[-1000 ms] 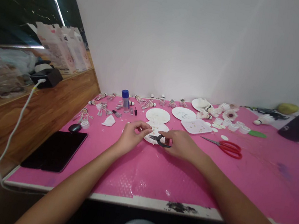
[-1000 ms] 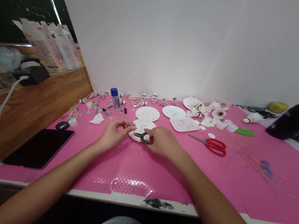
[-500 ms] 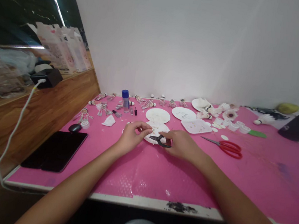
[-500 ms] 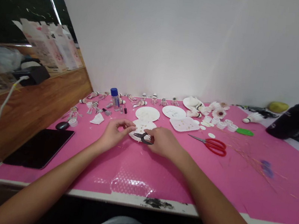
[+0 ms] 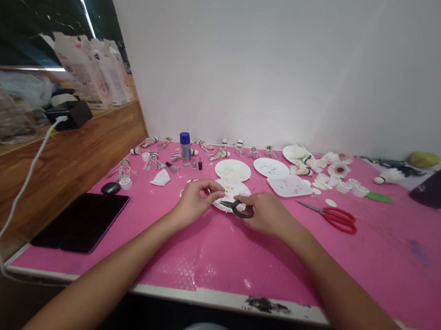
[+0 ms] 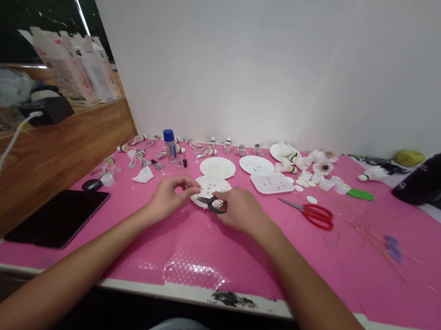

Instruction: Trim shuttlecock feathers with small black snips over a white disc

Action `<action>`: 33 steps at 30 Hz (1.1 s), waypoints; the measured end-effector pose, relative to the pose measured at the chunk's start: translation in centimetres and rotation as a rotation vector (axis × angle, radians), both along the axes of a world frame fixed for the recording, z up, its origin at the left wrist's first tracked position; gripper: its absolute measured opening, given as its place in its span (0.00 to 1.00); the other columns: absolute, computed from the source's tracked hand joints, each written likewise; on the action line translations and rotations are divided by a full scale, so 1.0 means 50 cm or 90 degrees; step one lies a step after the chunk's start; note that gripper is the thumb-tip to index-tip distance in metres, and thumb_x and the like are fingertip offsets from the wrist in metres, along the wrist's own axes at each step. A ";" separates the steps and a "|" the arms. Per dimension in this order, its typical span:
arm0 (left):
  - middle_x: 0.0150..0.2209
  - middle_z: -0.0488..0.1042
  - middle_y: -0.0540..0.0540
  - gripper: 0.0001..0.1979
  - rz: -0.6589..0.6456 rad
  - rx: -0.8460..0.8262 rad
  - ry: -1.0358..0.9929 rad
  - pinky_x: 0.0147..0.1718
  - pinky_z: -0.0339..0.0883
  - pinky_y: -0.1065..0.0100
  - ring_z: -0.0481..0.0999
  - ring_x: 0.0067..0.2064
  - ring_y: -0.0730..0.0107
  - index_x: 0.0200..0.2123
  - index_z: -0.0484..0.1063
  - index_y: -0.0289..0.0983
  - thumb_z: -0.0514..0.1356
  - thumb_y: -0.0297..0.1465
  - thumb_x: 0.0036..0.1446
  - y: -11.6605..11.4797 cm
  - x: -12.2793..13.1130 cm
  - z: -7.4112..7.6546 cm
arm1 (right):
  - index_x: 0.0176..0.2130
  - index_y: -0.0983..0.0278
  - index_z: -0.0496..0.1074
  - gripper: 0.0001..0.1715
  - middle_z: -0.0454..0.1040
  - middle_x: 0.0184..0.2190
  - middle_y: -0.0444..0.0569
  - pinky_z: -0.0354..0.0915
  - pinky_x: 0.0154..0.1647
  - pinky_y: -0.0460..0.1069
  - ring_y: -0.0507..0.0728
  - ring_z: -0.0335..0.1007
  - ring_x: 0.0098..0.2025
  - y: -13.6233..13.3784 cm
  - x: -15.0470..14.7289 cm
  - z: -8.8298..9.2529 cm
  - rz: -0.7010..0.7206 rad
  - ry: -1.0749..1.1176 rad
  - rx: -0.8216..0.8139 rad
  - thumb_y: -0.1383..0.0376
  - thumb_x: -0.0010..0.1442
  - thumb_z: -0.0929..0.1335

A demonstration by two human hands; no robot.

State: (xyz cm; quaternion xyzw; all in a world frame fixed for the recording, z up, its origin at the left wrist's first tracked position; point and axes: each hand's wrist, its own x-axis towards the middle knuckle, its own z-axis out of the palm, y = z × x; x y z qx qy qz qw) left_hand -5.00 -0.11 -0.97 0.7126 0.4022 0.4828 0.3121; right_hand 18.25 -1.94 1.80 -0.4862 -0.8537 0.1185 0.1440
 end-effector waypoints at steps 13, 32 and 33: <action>0.37 0.83 0.44 0.08 -0.008 -0.016 0.004 0.41 0.69 0.64 0.79 0.39 0.63 0.36 0.82 0.37 0.67 0.36 0.61 -0.002 0.002 -0.001 | 0.53 0.61 0.83 0.23 0.81 0.28 0.50 0.53 0.29 0.48 0.56 0.70 0.27 0.002 0.002 -0.004 0.004 -0.016 0.001 0.63 0.58 0.71; 0.37 0.83 0.44 0.07 -0.015 -0.041 0.005 0.41 0.69 0.63 0.79 0.39 0.63 0.36 0.82 0.37 0.68 0.36 0.60 -0.007 0.005 0.003 | 0.49 0.59 0.83 0.19 0.82 0.29 0.49 0.52 0.29 0.48 0.56 0.70 0.27 -0.002 0.004 0.002 0.014 -0.028 -0.006 0.62 0.59 0.70; 0.37 0.83 0.44 0.07 -0.016 -0.040 0.004 0.42 0.69 0.63 0.79 0.39 0.63 0.36 0.82 0.37 0.68 0.36 0.60 -0.006 0.005 0.002 | 0.49 0.59 0.83 0.19 0.82 0.29 0.49 0.52 0.29 0.48 0.56 0.70 0.27 -0.002 0.005 0.002 0.015 -0.030 -0.008 0.62 0.59 0.70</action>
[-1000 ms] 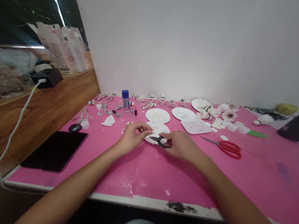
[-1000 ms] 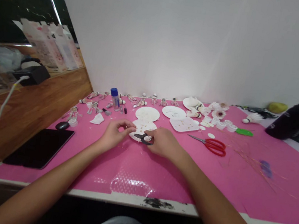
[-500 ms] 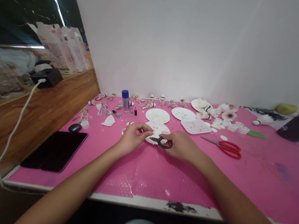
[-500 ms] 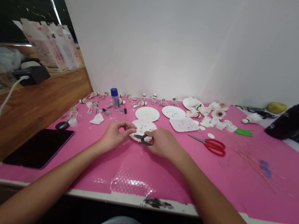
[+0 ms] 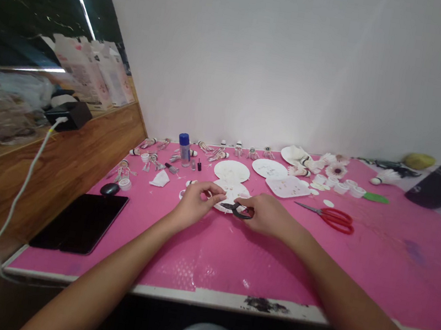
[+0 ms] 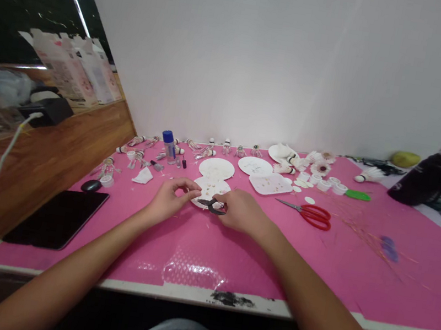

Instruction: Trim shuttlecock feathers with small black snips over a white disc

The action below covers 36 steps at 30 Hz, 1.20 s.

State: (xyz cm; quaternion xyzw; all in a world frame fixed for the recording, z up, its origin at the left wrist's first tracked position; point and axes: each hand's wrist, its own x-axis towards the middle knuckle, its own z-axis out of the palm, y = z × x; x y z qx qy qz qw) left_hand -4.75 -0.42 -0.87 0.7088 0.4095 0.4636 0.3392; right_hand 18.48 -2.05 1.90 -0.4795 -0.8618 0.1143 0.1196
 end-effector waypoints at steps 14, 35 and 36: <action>0.37 0.83 0.44 0.09 0.021 0.034 -0.016 0.40 0.69 0.64 0.79 0.38 0.64 0.36 0.82 0.38 0.68 0.37 0.61 0.004 -0.002 -0.003 | 0.48 0.60 0.82 0.19 0.80 0.27 0.48 0.55 0.31 0.48 0.56 0.70 0.28 0.001 -0.007 0.005 -0.021 0.051 -0.023 0.56 0.61 0.71; 0.38 0.84 0.44 0.10 0.036 0.047 -0.050 0.39 0.69 0.66 0.79 0.37 0.65 0.36 0.82 0.37 0.68 0.38 0.60 0.008 -0.004 -0.002 | 0.50 0.60 0.82 0.23 0.81 0.29 0.51 0.55 0.32 0.49 0.57 0.70 0.29 0.001 -0.005 0.004 -0.018 0.081 -0.037 0.52 0.60 0.73; 0.37 0.84 0.44 0.10 0.036 0.045 -0.052 0.39 0.69 0.66 0.79 0.37 0.65 0.36 0.82 0.37 0.68 0.38 0.60 0.008 -0.004 -0.002 | 0.49 0.61 0.83 0.22 0.81 0.29 0.51 0.55 0.31 0.49 0.57 0.70 0.29 0.001 -0.005 0.004 -0.017 0.083 -0.039 0.52 0.60 0.73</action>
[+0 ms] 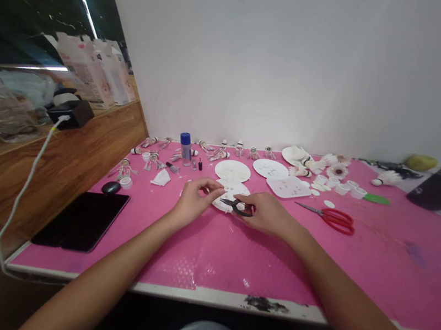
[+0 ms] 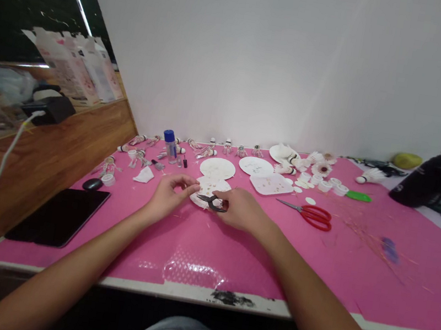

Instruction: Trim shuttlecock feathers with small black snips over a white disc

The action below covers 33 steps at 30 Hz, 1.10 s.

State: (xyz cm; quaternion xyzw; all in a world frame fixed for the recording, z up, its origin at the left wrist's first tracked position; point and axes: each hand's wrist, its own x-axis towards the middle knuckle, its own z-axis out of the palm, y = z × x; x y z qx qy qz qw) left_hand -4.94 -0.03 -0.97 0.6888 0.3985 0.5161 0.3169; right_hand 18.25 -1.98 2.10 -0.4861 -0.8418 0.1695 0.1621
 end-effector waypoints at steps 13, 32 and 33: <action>0.36 0.83 0.43 0.10 -0.007 -0.007 0.000 0.39 0.68 0.65 0.78 0.37 0.65 0.35 0.82 0.37 0.69 0.38 0.60 -0.001 0.001 -0.002 | 0.47 0.60 0.83 0.19 0.82 0.31 0.50 0.52 0.29 0.48 0.56 0.70 0.28 0.004 0.000 -0.010 0.020 -0.002 0.007 0.53 0.63 0.71; 0.38 0.84 0.44 0.08 0.015 -0.005 0.000 0.41 0.70 0.65 0.80 0.39 0.64 0.35 0.82 0.37 0.67 0.35 0.60 0.009 -0.005 -0.005 | 0.51 0.60 0.81 0.26 0.79 0.29 0.50 0.51 0.29 0.49 0.56 0.68 0.28 0.006 0.006 -0.001 -0.003 -0.010 0.036 0.47 0.61 0.71; 0.38 0.84 0.44 0.07 0.015 -0.005 0.001 0.41 0.70 0.65 0.79 0.39 0.65 0.35 0.82 0.37 0.67 0.35 0.60 0.009 -0.005 -0.005 | 0.51 0.60 0.81 0.27 0.79 0.29 0.50 0.51 0.29 0.49 0.56 0.67 0.28 0.006 0.008 0.000 -0.005 -0.012 0.033 0.47 0.61 0.71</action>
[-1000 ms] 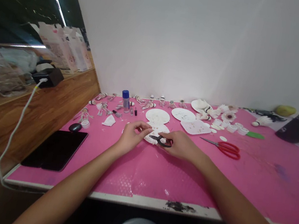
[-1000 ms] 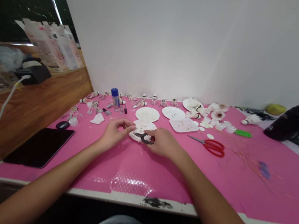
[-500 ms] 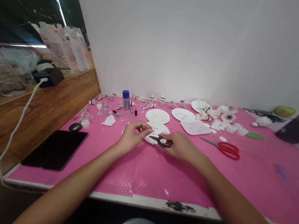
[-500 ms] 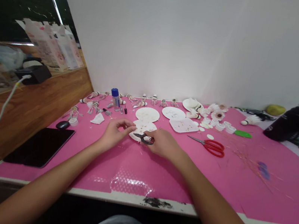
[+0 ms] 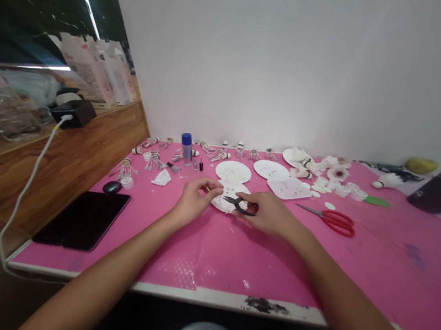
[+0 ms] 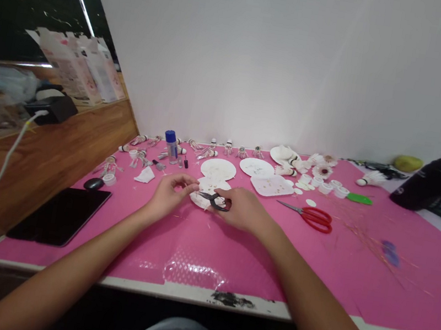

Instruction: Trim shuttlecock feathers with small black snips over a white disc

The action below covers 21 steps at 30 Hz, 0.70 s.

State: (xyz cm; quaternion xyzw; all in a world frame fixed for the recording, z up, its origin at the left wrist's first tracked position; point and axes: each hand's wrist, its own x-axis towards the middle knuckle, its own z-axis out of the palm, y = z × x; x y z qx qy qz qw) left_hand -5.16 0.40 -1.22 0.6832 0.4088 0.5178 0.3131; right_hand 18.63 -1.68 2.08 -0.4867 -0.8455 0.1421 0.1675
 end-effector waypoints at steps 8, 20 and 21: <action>0.38 0.84 0.44 0.07 -0.012 0.005 0.008 0.41 0.69 0.65 0.79 0.39 0.65 0.35 0.82 0.37 0.67 0.35 0.60 -0.002 0.002 0.000 | 0.45 0.60 0.82 0.22 0.79 0.28 0.50 0.52 0.30 0.49 0.56 0.67 0.27 -0.007 -0.004 0.005 0.018 -0.013 -0.008 0.48 0.62 0.70; 0.38 0.83 0.43 0.09 -0.019 -0.010 0.004 0.42 0.69 0.64 0.79 0.39 0.64 0.35 0.82 0.37 0.68 0.37 0.60 -0.009 0.006 0.002 | 0.44 0.60 0.81 0.18 0.81 0.30 0.50 0.52 0.29 0.49 0.56 0.68 0.28 -0.015 -0.010 0.003 0.018 -0.013 -0.017 0.51 0.63 0.70; 0.38 0.83 0.43 0.09 -0.020 -0.012 0.004 0.42 0.69 0.64 0.79 0.39 0.64 0.35 0.81 0.37 0.68 0.37 0.60 -0.009 0.006 0.001 | 0.44 0.60 0.81 0.18 0.81 0.30 0.50 0.52 0.30 0.48 0.56 0.68 0.28 -0.015 -0.010 0.003 0.019 -0.012 -0.017 0.51 0.63 0.70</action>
